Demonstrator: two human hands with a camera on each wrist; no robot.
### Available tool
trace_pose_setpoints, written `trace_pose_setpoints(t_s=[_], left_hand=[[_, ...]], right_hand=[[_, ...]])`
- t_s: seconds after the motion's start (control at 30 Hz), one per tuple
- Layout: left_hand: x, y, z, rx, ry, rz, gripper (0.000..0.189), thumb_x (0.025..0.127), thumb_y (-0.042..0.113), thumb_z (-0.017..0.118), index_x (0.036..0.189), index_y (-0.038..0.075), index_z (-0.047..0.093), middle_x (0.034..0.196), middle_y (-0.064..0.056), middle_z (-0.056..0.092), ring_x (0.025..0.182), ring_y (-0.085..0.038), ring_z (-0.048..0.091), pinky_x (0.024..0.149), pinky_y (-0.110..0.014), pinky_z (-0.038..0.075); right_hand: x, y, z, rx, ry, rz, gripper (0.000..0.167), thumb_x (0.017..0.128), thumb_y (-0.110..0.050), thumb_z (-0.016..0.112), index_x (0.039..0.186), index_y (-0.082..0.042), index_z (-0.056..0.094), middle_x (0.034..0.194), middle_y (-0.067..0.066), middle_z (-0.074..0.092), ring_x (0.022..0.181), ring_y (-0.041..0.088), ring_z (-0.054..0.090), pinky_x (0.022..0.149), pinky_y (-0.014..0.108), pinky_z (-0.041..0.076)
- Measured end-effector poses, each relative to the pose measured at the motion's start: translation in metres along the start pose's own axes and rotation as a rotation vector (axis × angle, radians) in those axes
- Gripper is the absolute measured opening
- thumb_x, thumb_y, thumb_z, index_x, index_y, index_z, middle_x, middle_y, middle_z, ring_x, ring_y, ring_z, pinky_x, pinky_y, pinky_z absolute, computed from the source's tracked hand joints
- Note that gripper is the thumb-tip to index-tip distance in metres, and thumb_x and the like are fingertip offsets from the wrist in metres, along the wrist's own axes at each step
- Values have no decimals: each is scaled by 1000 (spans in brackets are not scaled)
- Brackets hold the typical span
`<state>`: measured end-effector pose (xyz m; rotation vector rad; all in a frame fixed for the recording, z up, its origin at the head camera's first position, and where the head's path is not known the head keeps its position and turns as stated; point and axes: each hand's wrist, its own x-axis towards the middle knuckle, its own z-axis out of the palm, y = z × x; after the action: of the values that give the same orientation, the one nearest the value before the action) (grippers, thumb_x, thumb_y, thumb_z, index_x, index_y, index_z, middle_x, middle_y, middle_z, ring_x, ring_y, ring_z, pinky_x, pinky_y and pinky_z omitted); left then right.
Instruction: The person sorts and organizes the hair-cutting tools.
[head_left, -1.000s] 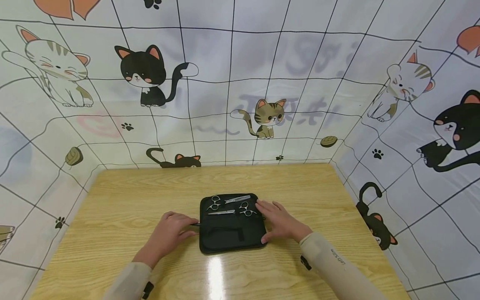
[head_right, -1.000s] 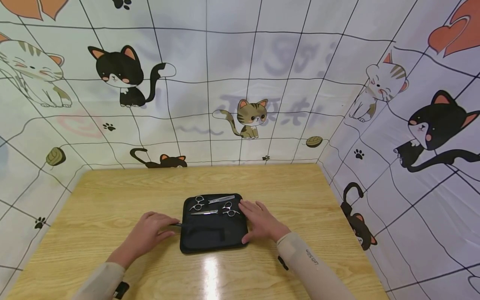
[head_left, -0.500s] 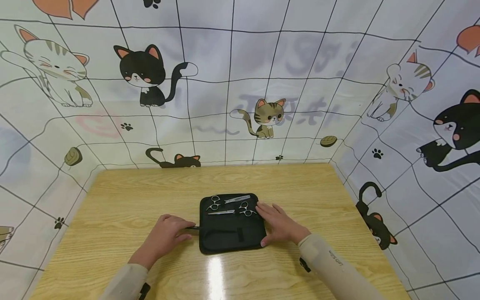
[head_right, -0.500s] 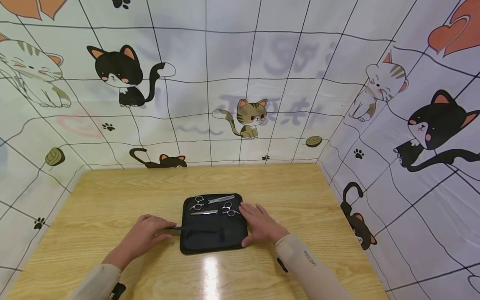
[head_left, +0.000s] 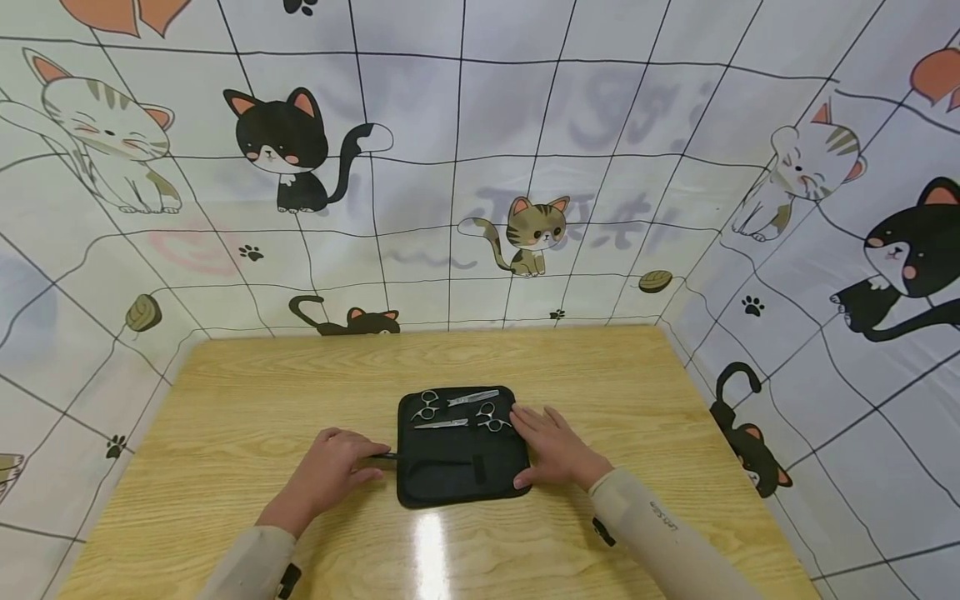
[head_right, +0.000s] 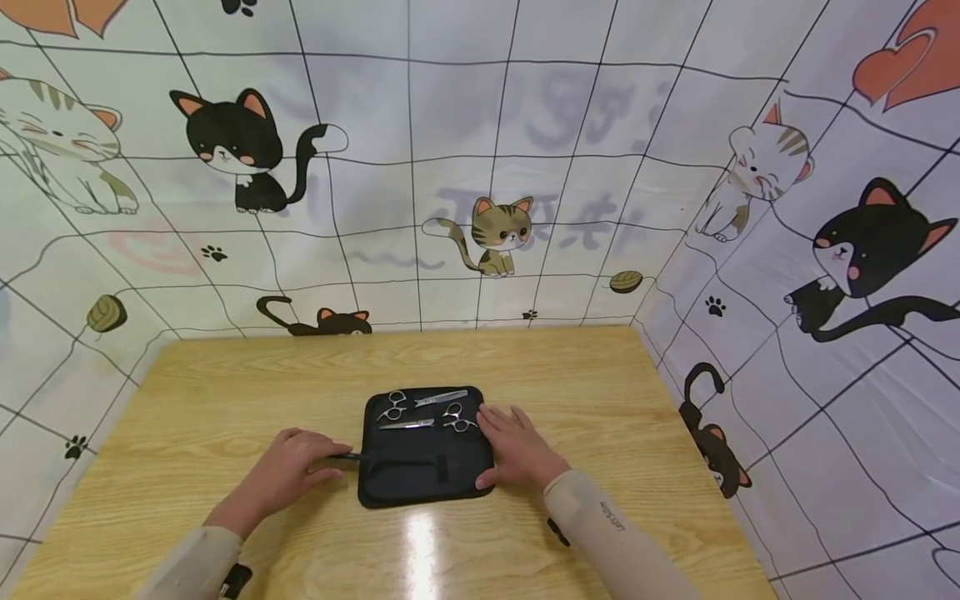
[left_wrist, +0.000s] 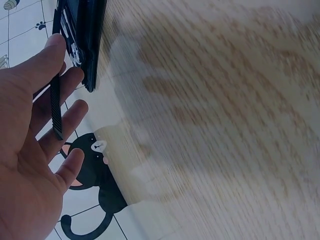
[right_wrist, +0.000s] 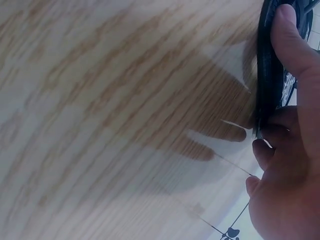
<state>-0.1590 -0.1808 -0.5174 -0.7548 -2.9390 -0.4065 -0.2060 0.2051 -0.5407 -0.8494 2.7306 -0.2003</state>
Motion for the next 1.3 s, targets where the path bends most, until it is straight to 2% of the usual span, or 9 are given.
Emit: trace_pose_setpoints(t_s=[0.17,0.43,0.73,1.07,1.3], left_hand=[[0,-1,2,-6,-3,11,34,78,37,78,109,25,75,99,11,75,98,-13,68,95,-49,46],[0,2,4,-27,-13,6,34,77,35,79,109,24,75,97,10,75,98,-14,68,95,-50,46],[2,5,6,-61,-29,23,33,78,35,79,109,23,75,94,8,75,96,-16,68,93,-52,45],[7,9,15,-53,-53,-33,34,81,39,76,111,23,75,102,6,75,101,-17,67,99,-53,43],[12,11,20,-69,-52,-107,33,80,37,78,109,22,74,104,6,75,103,-17,67,101,-52,42]], right_hand=[[0,0,0,6,-2,0,114,71,-67,72,155,-8,24,164,8,20,151,27,22,122,55,12],[-1,4,-2,57,-46,-23,128,61,-69,78,157,-9,18,165,8,15,153,30,12,121,57,5],[-2,8,3,24,-17,-40,129,61,-74,74,157,-9,18,165,8,14,153,30,11,121,57,7],[0,6,7,5,23,-47,128,63,-76,71,156,-6,18,164,11,16,152,31,14,120,57,10],[1,2,5,10,10,-16,129,61,-76,72,157,-8,18,165,8,15,153,29,12,121,57,8]])
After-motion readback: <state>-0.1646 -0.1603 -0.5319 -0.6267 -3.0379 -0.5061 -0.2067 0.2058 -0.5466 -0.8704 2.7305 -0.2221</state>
